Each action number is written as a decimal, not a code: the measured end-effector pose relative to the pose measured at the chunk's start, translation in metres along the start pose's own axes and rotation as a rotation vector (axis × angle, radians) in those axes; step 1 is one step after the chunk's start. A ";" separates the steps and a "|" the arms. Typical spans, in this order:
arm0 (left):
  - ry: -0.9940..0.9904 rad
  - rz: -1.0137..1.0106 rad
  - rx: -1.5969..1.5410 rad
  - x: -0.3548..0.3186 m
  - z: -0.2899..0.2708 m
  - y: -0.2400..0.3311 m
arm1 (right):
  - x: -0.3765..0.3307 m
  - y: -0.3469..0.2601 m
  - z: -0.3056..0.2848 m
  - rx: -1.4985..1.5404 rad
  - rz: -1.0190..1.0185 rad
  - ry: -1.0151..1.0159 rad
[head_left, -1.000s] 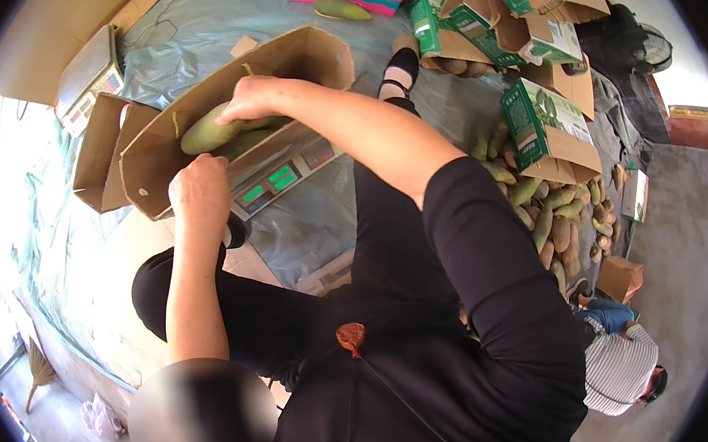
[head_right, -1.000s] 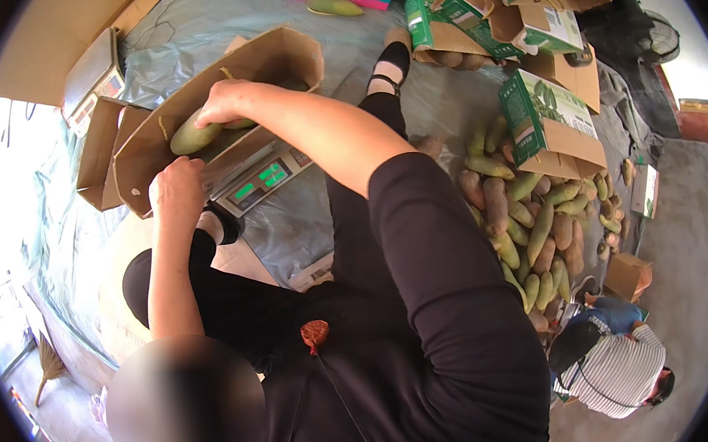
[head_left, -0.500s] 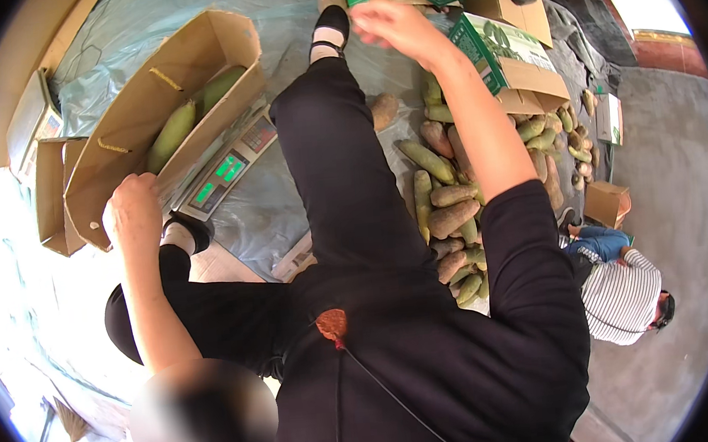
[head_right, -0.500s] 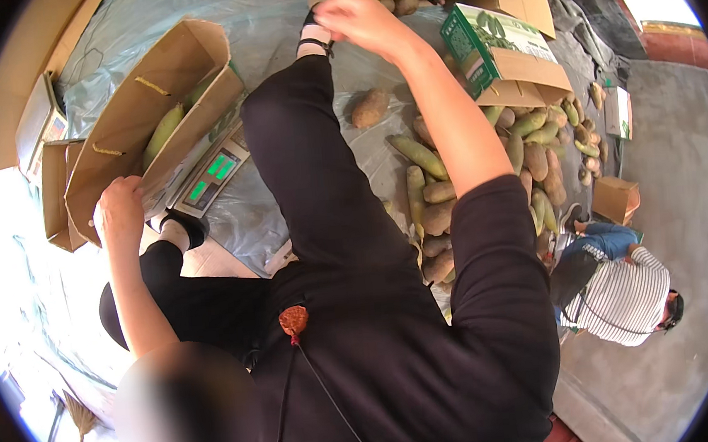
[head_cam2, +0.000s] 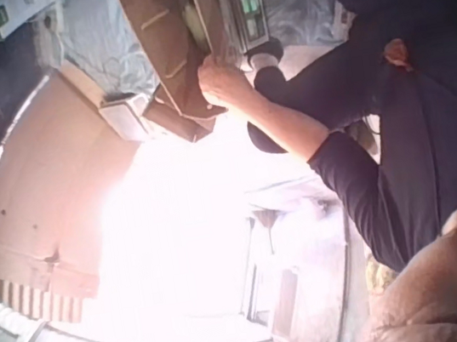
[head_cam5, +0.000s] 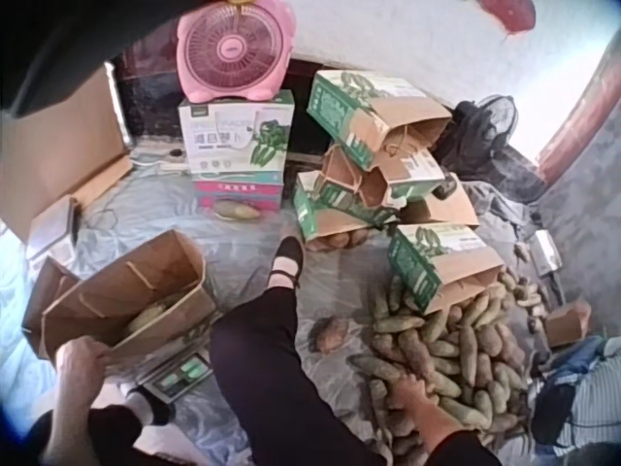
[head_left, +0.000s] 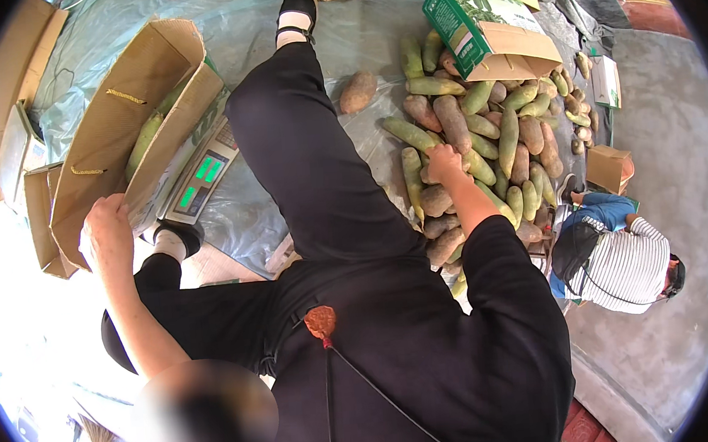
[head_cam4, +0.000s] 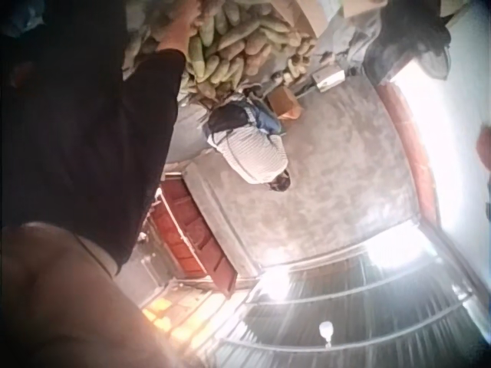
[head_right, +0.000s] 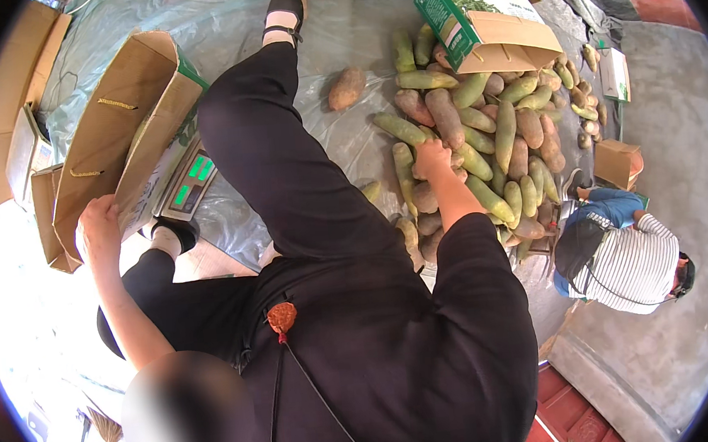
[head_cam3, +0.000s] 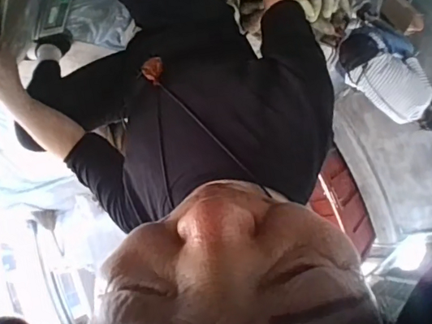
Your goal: Sort and pack large vegetables into paper bags and cardboard boxes.
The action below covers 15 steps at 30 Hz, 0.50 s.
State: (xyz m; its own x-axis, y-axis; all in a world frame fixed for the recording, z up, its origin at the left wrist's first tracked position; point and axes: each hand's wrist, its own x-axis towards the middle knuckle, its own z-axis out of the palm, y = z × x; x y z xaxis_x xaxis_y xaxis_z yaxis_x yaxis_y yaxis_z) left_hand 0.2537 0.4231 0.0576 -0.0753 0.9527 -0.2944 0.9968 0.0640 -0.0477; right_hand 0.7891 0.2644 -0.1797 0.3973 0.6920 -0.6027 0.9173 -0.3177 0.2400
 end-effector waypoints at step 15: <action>0.054 0.024 0.001 0.005 0.005 -0.005 | -0.009 0.001 0.034 -0.533 -0.309 -0.161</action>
State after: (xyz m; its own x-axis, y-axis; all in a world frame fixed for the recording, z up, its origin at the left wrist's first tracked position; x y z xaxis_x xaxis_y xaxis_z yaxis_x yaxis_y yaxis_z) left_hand 0.2482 0.4256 0.0519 -0.0501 0.9686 -0.2436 0.9983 0.0410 -0.0422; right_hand 0.7853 0.2358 -0.2005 0.1417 0.5811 -0.8014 0.8921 0.2758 0.3578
